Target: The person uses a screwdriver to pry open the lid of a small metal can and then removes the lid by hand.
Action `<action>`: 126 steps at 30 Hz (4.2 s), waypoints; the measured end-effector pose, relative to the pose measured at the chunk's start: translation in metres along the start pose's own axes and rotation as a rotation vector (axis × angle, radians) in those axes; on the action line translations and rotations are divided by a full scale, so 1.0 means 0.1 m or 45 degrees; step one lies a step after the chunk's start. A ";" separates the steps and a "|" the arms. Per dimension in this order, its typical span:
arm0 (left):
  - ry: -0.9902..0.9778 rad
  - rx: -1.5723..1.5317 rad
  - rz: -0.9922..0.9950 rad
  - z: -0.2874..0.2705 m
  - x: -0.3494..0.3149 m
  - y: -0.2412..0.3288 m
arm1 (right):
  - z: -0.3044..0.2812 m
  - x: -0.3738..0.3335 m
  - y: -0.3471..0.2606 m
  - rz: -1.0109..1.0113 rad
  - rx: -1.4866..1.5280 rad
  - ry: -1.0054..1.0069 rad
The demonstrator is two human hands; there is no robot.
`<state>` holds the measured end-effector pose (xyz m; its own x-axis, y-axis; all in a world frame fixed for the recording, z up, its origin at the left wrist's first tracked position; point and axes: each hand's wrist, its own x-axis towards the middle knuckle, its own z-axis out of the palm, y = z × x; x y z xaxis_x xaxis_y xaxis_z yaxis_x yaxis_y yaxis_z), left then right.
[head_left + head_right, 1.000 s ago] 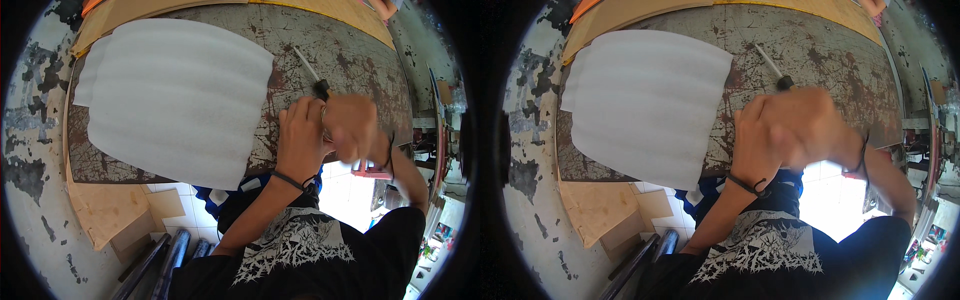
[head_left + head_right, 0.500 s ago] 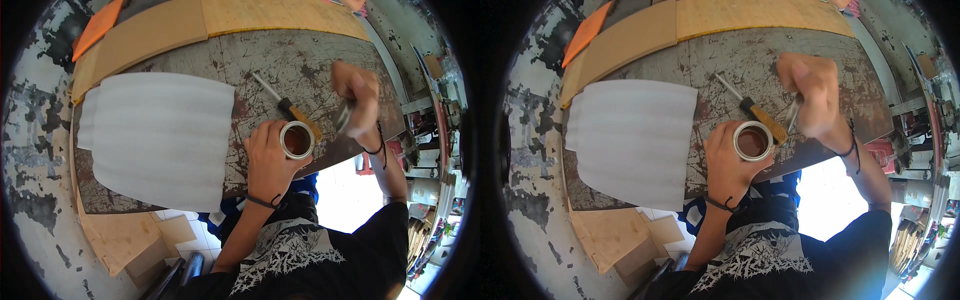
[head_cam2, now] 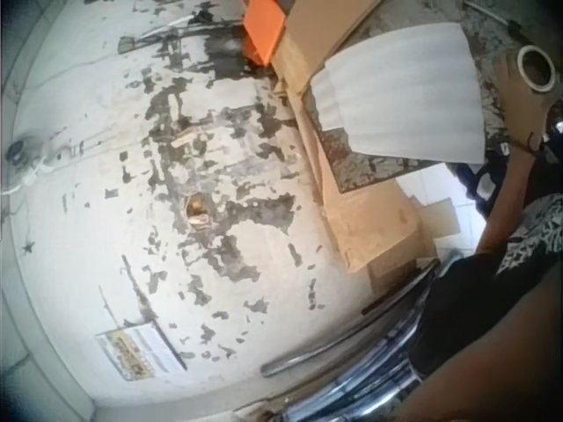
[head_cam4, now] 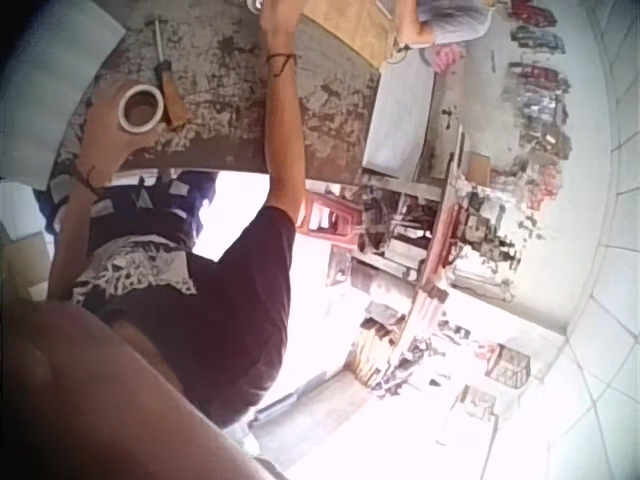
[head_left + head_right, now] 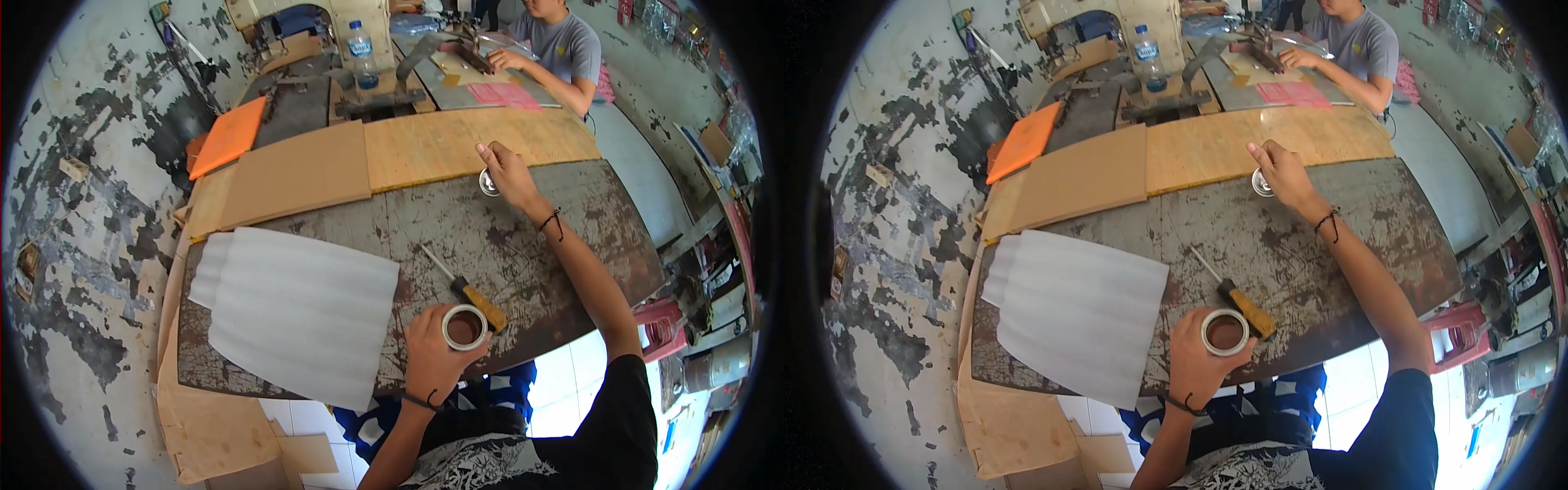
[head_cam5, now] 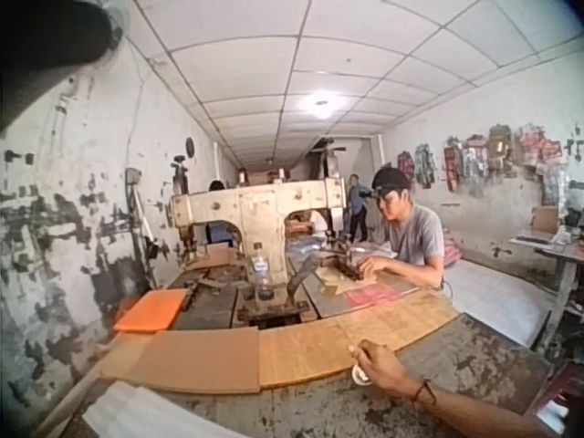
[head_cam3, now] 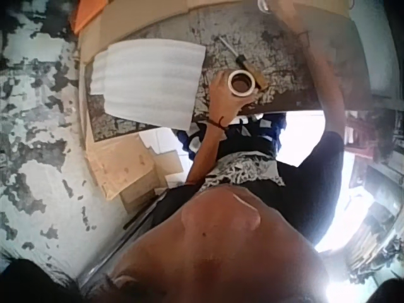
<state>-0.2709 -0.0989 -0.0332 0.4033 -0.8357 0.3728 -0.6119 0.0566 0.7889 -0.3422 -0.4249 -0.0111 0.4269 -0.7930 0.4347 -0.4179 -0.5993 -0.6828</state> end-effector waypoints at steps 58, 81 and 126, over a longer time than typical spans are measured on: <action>-0.203 0.165 -0.181 -0.04 0.06 0.00 | 0.32 0.48 0.41 -0.371 0.291 -0.413; 0.135 -0.031 -0.272 0.08 -0.02 -0.04 | 0.31 0.48 0.60 -0.276 0.326 -0.413; -0.748 -0.866 -0.211 -0.03 1.72 -0.87 | -0.10 -0.82 -0.18 0.295 0.892 -0.709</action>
<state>-0.1465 -0.2464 -0.0361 -0.0750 -0.9949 0.0673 0.0310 0.0651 0.9974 -0.3774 -0.3495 -0.0287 0.7932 -0.6085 0.0219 -0.0377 -0.0850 -0.9957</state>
